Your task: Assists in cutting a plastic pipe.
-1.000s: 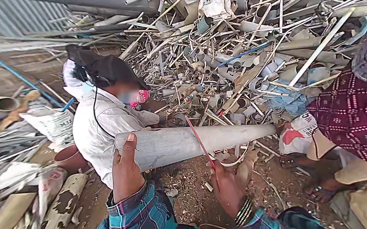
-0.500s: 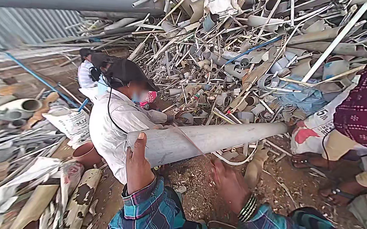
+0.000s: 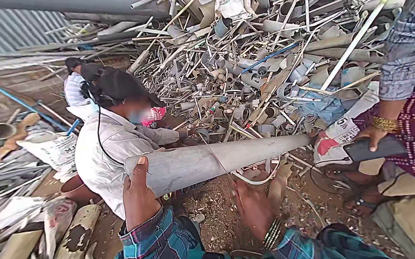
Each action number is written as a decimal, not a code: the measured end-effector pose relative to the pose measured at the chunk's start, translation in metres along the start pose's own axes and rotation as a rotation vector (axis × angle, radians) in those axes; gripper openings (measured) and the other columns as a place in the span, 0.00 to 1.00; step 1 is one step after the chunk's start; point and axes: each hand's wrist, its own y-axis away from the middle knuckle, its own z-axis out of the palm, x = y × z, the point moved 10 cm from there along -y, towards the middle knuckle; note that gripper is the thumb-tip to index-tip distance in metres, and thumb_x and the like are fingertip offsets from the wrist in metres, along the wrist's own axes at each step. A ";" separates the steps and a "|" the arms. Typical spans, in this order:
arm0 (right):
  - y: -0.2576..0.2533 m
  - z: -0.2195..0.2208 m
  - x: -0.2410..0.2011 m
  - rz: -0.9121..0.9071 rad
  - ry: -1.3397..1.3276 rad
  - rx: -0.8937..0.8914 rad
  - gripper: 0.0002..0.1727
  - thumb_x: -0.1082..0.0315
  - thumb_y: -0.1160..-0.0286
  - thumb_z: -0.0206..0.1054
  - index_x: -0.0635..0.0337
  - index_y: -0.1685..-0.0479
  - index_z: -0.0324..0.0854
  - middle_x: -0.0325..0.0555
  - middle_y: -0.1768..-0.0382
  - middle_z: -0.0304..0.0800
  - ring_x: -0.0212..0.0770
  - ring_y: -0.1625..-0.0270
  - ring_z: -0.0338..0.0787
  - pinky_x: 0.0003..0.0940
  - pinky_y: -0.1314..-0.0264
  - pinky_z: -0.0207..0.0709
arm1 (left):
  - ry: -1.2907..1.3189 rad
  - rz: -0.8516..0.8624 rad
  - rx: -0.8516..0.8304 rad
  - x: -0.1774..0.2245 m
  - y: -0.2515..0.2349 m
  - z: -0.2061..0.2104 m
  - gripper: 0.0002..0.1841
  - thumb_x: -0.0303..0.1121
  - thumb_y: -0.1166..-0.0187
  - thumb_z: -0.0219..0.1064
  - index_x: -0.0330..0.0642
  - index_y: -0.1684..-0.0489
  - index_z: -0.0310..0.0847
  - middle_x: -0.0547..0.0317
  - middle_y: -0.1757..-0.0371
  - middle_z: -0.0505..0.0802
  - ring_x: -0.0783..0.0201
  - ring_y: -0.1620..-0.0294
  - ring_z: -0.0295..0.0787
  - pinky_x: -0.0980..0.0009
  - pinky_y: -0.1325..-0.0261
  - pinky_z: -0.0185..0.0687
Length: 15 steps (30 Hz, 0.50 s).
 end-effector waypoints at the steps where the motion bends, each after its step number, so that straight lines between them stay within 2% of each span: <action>1: 0.000 -0.001 0.001 -0.031 0.015 0.055 0.16 0.69 0.15 0.58 0.75 0.43 0.83 0.66 0.65 0.92 0.65 0.68 0.94 0.57 0.67 0.86 | -0.004 0.011 -0.006 0.001 0.000 0.001 0.10 0.29 0.10 0.49 0.34 0.46 0.73 0.74 0.63 0.85 0.88 0.61 0.85 0.86 0.51 0.82; 2: -0.002 -0.003 0.004 -0.077 0.032 0.151 0.14 0.70 0.18 0.60 0.74 0.48 0.85 0.64 0.68 0.92 0.63 0.72 0.94 0.55 0.71 0.87 | 0.000 0.021 -0.020 0.002 0.000 0.001 0.09 0.29 0.10 0.48 0.35 0.48 0.73 0.75 0.64 0.86 0.88 0.61 0.86 0.86 0.51 0.83; 3: -0.004 -0.004 0.007 -0.094 0.032 0.189 0.13 0.71 0.20 0.61 0.74 0.50 0.85 0.64 0.68 0.91 0.63 0.72 0.94 0.55 0.72 0.87 | 0.005 0.029 -0.033 0.002 -0.001 0.001 0.10 0.28 0.10 0.47 0.37 0.49 0.74 0.76 0.65 0.88 0.87 0.61 0.87 0.85 0.51 0.84; 6: -0.012 0.006 0.019 0.007 0.036 0.145 0.15 0.70 0.17 0.59 0.74 0.45 0.85 0.67 0.65 0.92 0.66 0.67 0.95 0.58 0.67 0.87 | 0.005 0.014 -0.031 -0.004 -0.005 -0.001 0.10 0.29 0.09 0.47 0.35 0.46 0.72 0.74 0.62 0.86 0.87 0.60 0.85 0.85 0.51 0.82; 7: -0.018 0.011 0.035 0.122 0.044 0.083 0.17 0.70 0.13 0.57 0.75 0.40 0.82 0.69 0.60 0.92 0.68 0.62 0.95 0.60 0.62 0.87 | 0.007 0.013 -0.029 -0.005 -0.006 -0.002 0.10 0.29 0.09 0.47 0.35 0.46 0.73 0.74 0.63 0.87 0.87 0.61 0.86 0.85 0.52 0.83; 9: -0.033 0.016 0.096 0.476 0.062 -0.177 0.22 0.67 0.05 0.46 0.70 0.21 0.67 0.72 0.43 0.88 0.70 0.40 0.91 0.61 0.39 0.81 | -0.004 0.015 -0.039 -0.006 -0.008 -0.004 0.10 0.30 0.09 0.47 0.35 0.45 0.72 0.73 0.63 0.86 0.87 0.61 0.86 0.85 0.53 0.83; 11: -0.038 0.015 0.171 0.724 0.046 -0.312 0.26 0.66 0.05 0.44 0.69 0.13 0.55 0.73 0.30 0.81 0.66 0.26 0.83 0.59 0.25 0.74 | 0.001 0.014 -0.041 -0.007 -0.006 -0.006 0.10 0.29 0.10 0.47 0.35 0.46 0.73 0.73 0.63 0.88 0.86 0.62 0.87 0.85 0.53 0.85; 12: -0.036 0.014 0.192 0.765 0.010 -0.322 0.28 0.67 0.06 0.46 0.71 0.12 0.53 0.74 0.27 0.78 0.66 0.23 0.80 0.58 0.21 0.70 | 0.003 0.013 -0.046 -0.007 -0.003 -0.006 0.11 0.30 0.10 0.46 0.35 0.45 0.72 0.73 0.63 0.88 0.86 0.61 0.87 0.85 0.52 0.84; 13: -0.036 0.013 0.196 0.751 -0.041 -0.290 0.28 0.67 0.06 0.48 0.73 0.13 0.54 0.75 0.28 0.79 0.66 0.24 0.81 0.58 0.21 0.70 | 0.006 0.017 -0.054 -0.005 -0.002 -0.005 0.11 0.30 0.09 0.46 0.34 0.44 0.71 0.73 0.62 0.88 0.86 0.60 0.87 0.85 0.51 0.84; 15: -0.037 0.012 0.160 0.600 -0.127 -0.227 0.25 0.67 0.09 0.54 0.73 0.20 0.63 0.74 0.39 0.85 0.67 0.34 0.87 0.59 0.29 0.76 | 0.012 0.038 -0.068 -0.003 -0.005 0.000 0.12 0.30 0.10 0.46 0.33 0.42 0.70 0.72 0.60 0.88 0.87 0.58 0.87 0.85 0.49 0.83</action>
